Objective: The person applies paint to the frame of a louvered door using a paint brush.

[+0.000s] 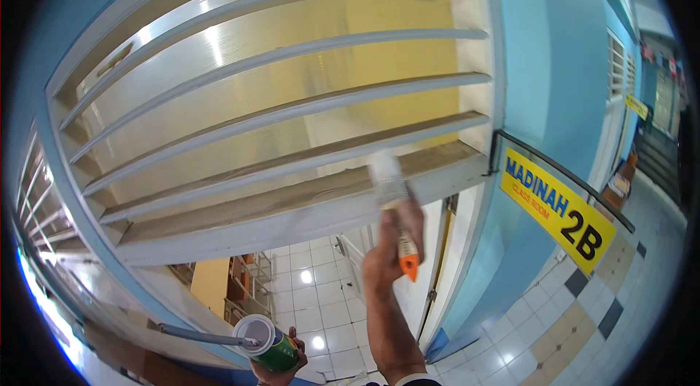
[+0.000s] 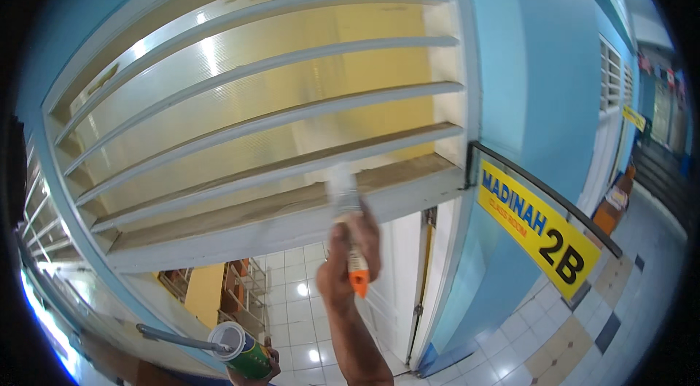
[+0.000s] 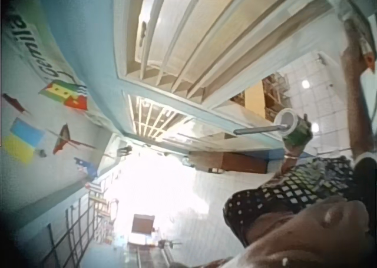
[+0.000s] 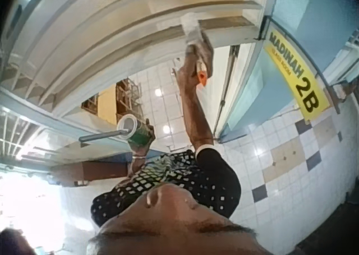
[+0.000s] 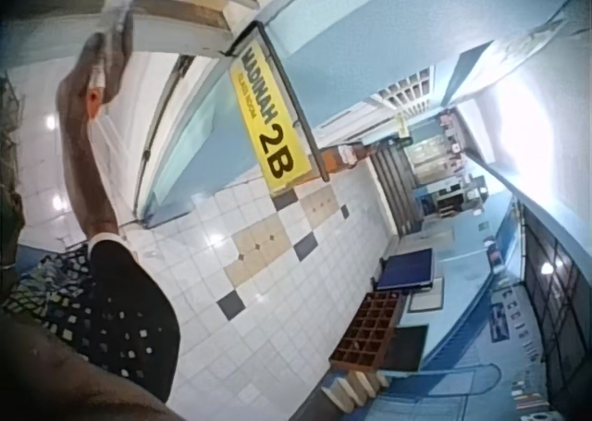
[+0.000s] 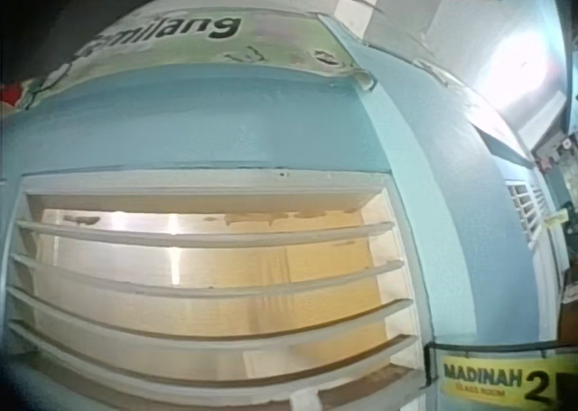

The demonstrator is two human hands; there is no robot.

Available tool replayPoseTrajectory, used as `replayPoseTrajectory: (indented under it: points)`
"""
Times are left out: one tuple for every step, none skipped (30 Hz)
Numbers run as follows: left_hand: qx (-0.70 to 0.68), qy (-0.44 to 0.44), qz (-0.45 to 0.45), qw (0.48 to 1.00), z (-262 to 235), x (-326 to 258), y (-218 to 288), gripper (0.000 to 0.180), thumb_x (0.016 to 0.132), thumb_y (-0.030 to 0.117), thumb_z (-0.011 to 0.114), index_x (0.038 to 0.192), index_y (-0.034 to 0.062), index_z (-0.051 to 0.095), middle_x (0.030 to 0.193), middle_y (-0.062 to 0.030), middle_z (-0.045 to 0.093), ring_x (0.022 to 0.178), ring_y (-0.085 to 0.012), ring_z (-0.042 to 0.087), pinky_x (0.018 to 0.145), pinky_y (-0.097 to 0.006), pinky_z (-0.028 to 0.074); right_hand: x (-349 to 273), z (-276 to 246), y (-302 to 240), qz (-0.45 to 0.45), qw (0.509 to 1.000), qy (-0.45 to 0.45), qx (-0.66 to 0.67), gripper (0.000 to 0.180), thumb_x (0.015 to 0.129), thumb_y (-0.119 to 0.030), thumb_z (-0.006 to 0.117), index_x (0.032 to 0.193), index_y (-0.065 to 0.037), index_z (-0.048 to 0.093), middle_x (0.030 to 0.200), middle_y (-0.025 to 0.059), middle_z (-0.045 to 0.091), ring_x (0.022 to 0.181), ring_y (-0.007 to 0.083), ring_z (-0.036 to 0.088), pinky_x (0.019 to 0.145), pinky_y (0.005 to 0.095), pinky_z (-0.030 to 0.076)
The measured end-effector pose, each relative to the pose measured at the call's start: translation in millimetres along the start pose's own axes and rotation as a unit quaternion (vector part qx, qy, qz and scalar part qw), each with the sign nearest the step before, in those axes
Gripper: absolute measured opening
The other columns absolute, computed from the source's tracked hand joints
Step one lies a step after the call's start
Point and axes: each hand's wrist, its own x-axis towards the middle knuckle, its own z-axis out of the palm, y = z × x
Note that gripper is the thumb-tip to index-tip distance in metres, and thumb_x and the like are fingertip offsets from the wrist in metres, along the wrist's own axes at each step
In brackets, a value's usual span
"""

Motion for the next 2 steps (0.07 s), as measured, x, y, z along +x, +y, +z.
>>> replayPoseTrajectory:
  points:
    - [0.166, 0.03, 0.054, 0.984, 12.0, -5.7, -19.1, 0.081, 0.074, 0.069, 0.064, 0.131, 0.0122, 0.062, 0.14, -0.0197, 0.059, 0.125, -0.0405, 0.054, 0.088, -0.057, 0.048, 4.6, 3.3, -3.7, -0.001, 1.0, 0.008, 0.013, 0.031, 0.099, 0.0, 0.057, 0.13, 0.005, 0.058, 0.139, 0.0269, 0.057, 0.116, 0.0344, 0.066, 0.1, 0.0453, 0.057]
    - [0.119, 0.041, 0.037, 0.991, 12.2, -10.2, -8.7, 0.091, 0.07, 0.073, 0.067, 0.137, 0.0133, 0.059, 0.143, -0.0197, 0.057, 0.133, -0.0399, 0.048, 0.094, -0.057, 0.046, -0.3, 12.4, -5.7, 0.004, 1.0, -0.008, 0.024, 0.031, 0.099, 0.0, 0.057, 0.13, 0.005, 0.058, 0.139, 0.0269, 0.057, 0.116, 0.0344, 0.066, 0.1, 0.0453, 0.057]
